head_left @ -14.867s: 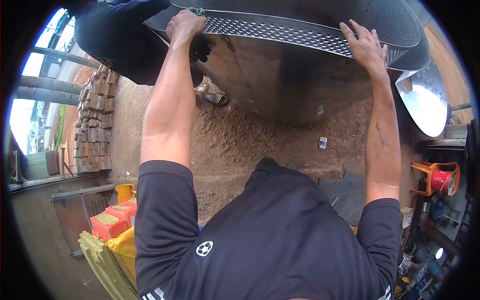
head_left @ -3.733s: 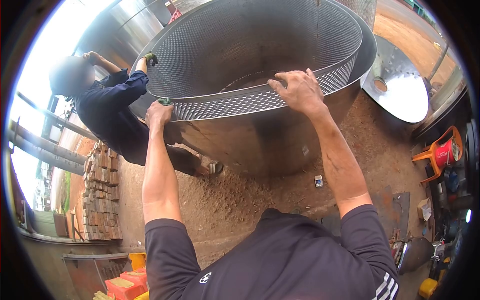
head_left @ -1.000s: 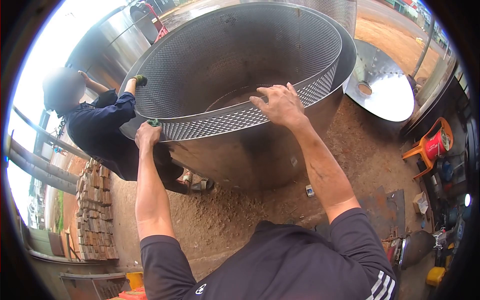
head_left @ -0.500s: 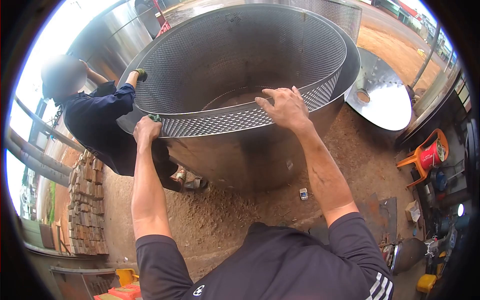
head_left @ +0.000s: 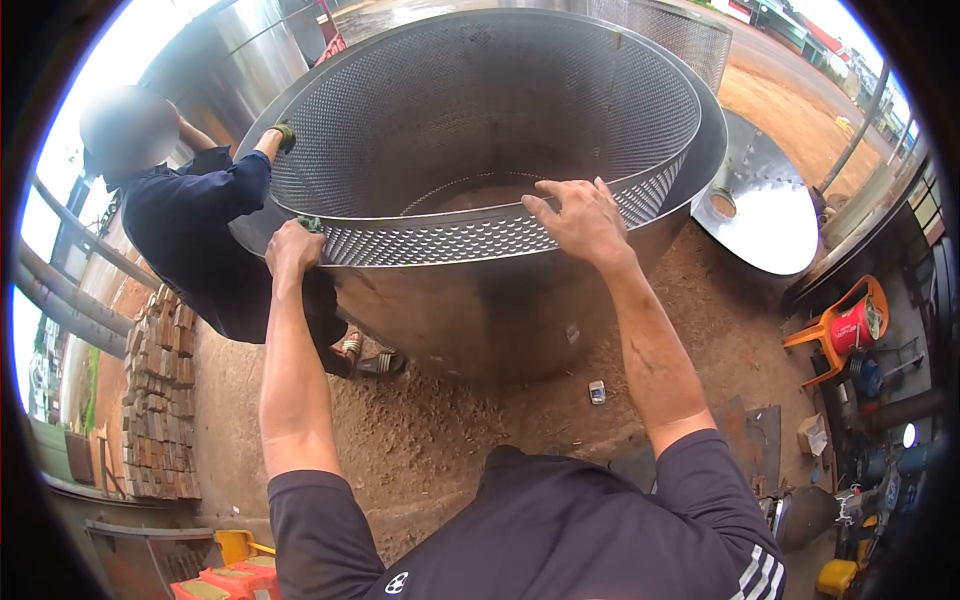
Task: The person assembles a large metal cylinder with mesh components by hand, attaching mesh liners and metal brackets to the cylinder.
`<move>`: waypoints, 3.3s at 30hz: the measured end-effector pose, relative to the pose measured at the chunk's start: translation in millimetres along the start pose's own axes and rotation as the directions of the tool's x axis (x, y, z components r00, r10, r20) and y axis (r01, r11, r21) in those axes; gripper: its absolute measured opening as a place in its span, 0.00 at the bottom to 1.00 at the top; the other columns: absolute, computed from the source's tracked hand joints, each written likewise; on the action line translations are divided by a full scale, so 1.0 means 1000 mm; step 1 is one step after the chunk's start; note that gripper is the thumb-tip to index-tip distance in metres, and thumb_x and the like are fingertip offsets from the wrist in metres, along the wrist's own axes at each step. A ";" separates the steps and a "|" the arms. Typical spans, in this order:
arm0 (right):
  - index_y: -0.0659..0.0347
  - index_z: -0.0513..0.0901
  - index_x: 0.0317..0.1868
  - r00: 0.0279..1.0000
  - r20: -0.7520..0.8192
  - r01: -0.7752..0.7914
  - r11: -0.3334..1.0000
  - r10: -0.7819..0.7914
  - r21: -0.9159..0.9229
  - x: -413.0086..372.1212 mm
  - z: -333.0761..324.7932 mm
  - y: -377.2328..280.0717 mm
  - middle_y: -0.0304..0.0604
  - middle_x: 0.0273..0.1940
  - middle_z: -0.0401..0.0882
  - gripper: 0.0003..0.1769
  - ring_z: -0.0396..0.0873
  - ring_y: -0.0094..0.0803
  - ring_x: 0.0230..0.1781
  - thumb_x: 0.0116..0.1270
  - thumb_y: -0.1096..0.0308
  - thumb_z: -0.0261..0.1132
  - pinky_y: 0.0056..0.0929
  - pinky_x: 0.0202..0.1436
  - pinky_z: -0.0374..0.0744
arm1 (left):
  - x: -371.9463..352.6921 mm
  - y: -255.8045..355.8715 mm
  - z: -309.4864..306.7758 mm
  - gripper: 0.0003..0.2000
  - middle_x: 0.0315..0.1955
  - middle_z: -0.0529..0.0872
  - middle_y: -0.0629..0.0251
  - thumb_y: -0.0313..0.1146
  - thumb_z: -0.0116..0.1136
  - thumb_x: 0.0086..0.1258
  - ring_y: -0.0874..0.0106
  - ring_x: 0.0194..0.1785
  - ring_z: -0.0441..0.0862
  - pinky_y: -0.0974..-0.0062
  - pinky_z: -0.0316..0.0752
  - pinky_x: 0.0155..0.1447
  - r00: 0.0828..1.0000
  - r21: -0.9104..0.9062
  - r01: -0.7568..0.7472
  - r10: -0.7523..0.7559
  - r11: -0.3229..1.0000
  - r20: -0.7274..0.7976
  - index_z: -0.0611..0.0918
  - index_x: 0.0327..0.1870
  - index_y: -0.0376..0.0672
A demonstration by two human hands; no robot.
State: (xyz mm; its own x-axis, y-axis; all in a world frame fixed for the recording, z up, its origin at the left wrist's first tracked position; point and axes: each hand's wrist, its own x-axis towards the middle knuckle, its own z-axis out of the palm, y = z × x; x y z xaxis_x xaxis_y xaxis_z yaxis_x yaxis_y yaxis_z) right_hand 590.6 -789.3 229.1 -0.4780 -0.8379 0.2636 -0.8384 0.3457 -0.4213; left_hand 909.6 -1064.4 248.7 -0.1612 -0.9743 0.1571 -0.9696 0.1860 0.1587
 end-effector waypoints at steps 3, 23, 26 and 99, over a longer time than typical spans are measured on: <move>0.57 0.84 0.64 1.000 -0.009 0.014 1.000 -0.014 -0.007 0.002 0.001 0.002 0.49 0.62 0.83 0.35 0.75 0.40 0.70 0.76 0.36 0.56 0.46 0.84 0.55 | -0.003 0.001 -0.002 0.22 0.52 0.89 0.43 0.43 0.63 0.59 0.50 0.59 0.86 0.57 0.79 0.64 1.000 -0.015 0.001 -0.001 1.000 -0.007 0.88 0.51 0.37; 0.58 0.85 0.62 0.997 -0.053 0.052 0.998 -0.054 -0.047 0.007 0.006 -0.006 0.53 0.60 0.84 0.34 0.76 0.46 0.69 0.75 0.37 0.58 0.54 0.82 0.57 | -0.002 -0.008 0.004 0.17 0.45 0.91 0.52 0.45 0.67 0.61 0.50 0.54 0.86 0.55 0.79 0.61 0.991 -0.267 0.027 -0.061 0.963 -0.121 0.86 0.46 0.44; 0.59 0.85 0.61 0.998 -0.045 0.052 0.998 -0.054 -0.047 0.007 0.006 -0.008 0.52 0.59 0.85 0.33 0.77 0.46 0.68 0.75 0.38 0.58 0.54 0.81 0.58 | -0.002 -0.009 0.004 0.17 0.44 0.91 0.52 0.45 0.67 0.61 0.50 0.54 0.87 0.55 0.79 0.61 0.992 -0.280 0.030 -0.063 0.960 -0.110 0.86 0.45 0.44; 0.59 0.90 0.44 0.992 -0.095 0.087 0.996 -0.086 0.012 0.004 0.000 -0.004 0.45 0.48 0.88 0.26 0.81 0.40 0.60 0.76 0.44 0.61 0.58 0.80 0.60 | 0.007 -0.009 0.008 0.22 0.50 0.90 0.51 0.49 0.67 0.58 0.51 0.58 0.86 0.55 0.78 0.63 0.993 -0.190 0.072 -0.088 0.979 -0.075 0.88 0.50 0.46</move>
State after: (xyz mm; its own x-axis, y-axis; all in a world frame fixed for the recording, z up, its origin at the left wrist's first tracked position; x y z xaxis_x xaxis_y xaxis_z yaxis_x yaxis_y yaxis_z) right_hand 592.4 -794.2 231.7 -0.4270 -0.8206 0.3798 -0.8738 0.2664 -0.4069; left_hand 916.0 -1073.9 240.4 -0.0614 -0.9747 0.2149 -0.9262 0.1359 0.3517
